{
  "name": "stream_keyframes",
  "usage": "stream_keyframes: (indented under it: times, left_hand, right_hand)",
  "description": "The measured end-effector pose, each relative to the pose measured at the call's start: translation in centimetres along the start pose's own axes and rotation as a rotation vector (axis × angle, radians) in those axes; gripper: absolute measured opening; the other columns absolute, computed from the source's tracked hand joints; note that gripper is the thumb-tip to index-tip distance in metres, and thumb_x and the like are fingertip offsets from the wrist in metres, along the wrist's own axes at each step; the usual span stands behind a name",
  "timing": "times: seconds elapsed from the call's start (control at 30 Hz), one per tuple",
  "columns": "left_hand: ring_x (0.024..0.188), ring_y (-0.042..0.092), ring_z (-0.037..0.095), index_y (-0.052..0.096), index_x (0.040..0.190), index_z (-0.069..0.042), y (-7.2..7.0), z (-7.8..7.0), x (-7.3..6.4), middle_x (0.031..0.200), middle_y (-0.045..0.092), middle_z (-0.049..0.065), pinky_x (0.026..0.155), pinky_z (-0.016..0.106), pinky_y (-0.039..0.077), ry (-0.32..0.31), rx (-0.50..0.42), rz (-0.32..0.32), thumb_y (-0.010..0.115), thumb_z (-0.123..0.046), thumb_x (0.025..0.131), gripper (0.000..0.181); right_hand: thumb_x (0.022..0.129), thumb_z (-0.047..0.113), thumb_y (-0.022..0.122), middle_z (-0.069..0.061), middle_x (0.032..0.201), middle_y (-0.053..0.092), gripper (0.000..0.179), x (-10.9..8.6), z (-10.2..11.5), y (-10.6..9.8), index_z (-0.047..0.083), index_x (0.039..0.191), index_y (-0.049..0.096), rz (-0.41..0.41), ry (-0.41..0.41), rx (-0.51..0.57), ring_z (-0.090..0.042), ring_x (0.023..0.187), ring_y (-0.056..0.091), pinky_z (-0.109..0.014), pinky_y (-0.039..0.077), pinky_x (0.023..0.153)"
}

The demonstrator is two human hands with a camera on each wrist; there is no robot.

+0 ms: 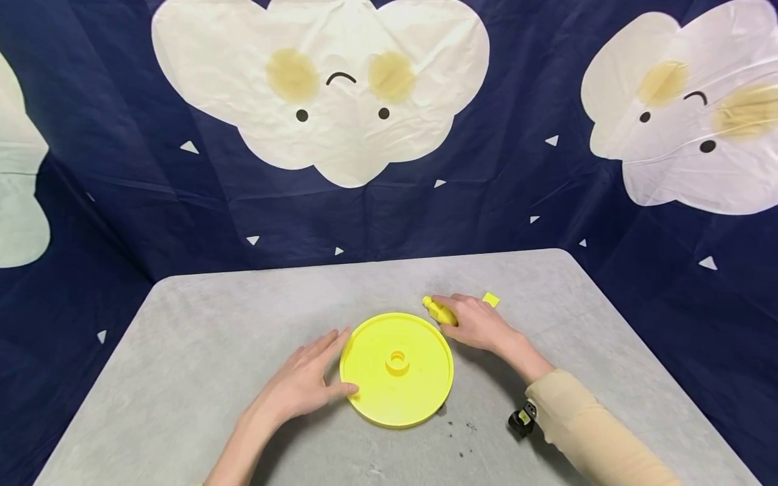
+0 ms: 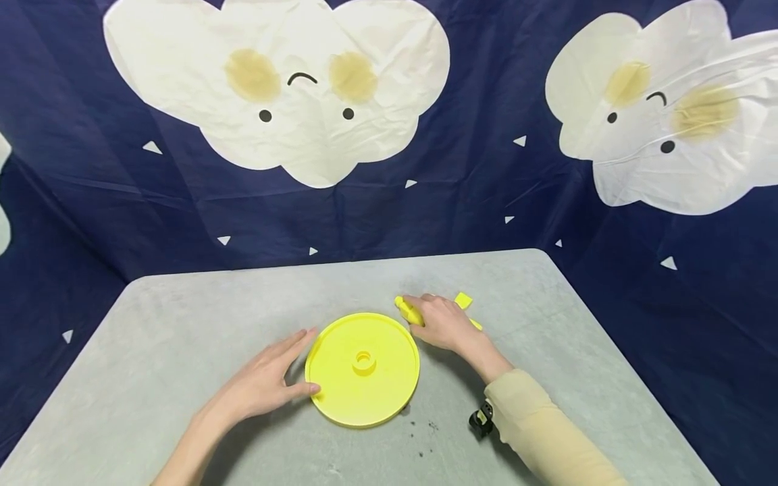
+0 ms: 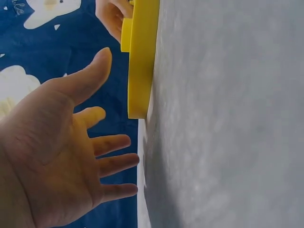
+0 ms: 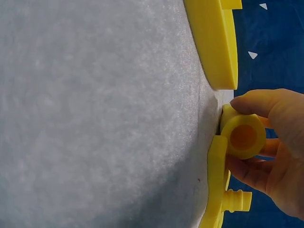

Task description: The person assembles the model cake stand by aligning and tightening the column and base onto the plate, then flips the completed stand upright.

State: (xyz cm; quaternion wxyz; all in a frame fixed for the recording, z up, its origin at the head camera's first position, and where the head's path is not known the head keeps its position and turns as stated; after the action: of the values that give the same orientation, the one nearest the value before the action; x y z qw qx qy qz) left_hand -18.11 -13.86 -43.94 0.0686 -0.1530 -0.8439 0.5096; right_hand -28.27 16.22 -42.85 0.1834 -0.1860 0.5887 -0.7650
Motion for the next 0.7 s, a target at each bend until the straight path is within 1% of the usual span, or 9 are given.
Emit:
stream_keyframes:
  times: [0.17,0.27,0.37,0.43,0.6,0.7]
  left_hand:
    - [0.152,0.038,0.043,0.033,0.162,-0.019,0.2,-0.2,-0.3,0.164,0.039,0.019,0.123,0.066,0.031,-0.027,-0.019,0.031,0.079,-0.058,0.081,0.101]
    - [0.152,0.037,0.044,0.034,0.162,-0.016,0.4,-0.4,-0.5,0.164,0.039,0.02,0.122,0.068,0.031,-0.037,-0.025,0.032,0.081,-0.057,0.08,0.103]
    - [0.152,0.036,0.046,0.034,0.162,-0.015,0.5,-0.6,-0.6,0.164,0.038,0.022,0.121,0.069,0.03,-0.045,-0.025,0.033,0.082,-0.056,0.079,0.105]
    - [0.152,0.035,0.047,0.034,0.162,-0.014,0.5,-0.7,-0.6,0.164,0.038,0.023,0.121,0.07,0.029,-0.051,-0.029,0.036,0.083,-0.055,0.078,0.105]
    - [0.153,0.033,0.048,0.037,0.161,-0.012,0.7,-1.0,-0.6,0.164,0.038,0.023,0.122,0.07,0.027,-0.06,-0.035,0.043,0.084,-0.053,0.078,0.104]
    - [0.153,0.032,0.048,0.038,0.16,-0.011,0.9,-1.0,-0.7,0.163,0.039,0.023,0.123,0.07,0.026,-0.067,-0.033,0.046,0.084,-0.053,0.078,0.103]
  right_hand:
    - [0.091,0.026,0.072,-0.007,0.116,0.072,0.06,0.1,-0.1,0.0,0.015,0.147,0.058,-0.021,0.019,0.018,-0.014,0.083,0.057,-0.031,0.05,0.072]
    - [0.09,0.025,0.073,-0.008,0.122,0.072,0.06,0.0,-0.1,-0.3,0.015,0.147,0.059,-0.043,0.033,0.029,-0.015,0.089,0.06,-0.035,0.054,0.078]
    - [0.089,0.023,0.072,-0.009,0.125,0.072,0.059,-0.1,0.0,-0.8,0.014,0.145,0.06,-0.078,0.05,0.048,-0.016,0.091,0.061,-0.037,0.055,0.08]
    - [0.089,0.023,0.072,-0.008,0.125,0.072,0.058,-0.1,0.0,-1.3,0.014,0.144,0.061,-0.106,0.065,0.067,-0.016,0.088,0.06,-0.036,0.053,0.077]
    - [0.09,0.024,0.071,-0.007,0.124,0.073,0.055,-0.6,0.1,-2.3,0.014,0.143,0.062,-0.159,0.108,0.122,-0.015,0.08,0.056,-0.029,0.046,0.066]
    - [0.09,0.026,0.07,-0.008,0.126,0.073,0.055,-1.0,0.1,-2.7,0.014,0.142,0.063,-0.186,0.13,0.16,-0.016,0.082,0.057,-0.028,0.046,0.065]
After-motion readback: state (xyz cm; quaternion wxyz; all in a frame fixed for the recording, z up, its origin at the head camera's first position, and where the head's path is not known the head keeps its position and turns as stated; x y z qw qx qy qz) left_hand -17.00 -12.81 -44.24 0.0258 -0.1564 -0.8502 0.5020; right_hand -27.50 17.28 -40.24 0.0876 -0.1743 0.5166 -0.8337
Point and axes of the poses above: each hand's wrist, its own x-axis towards the middle knuckle, its own y-axis out of the palm, z = x × y, the point moved 5 cm from there along x, towards the middle knuckle
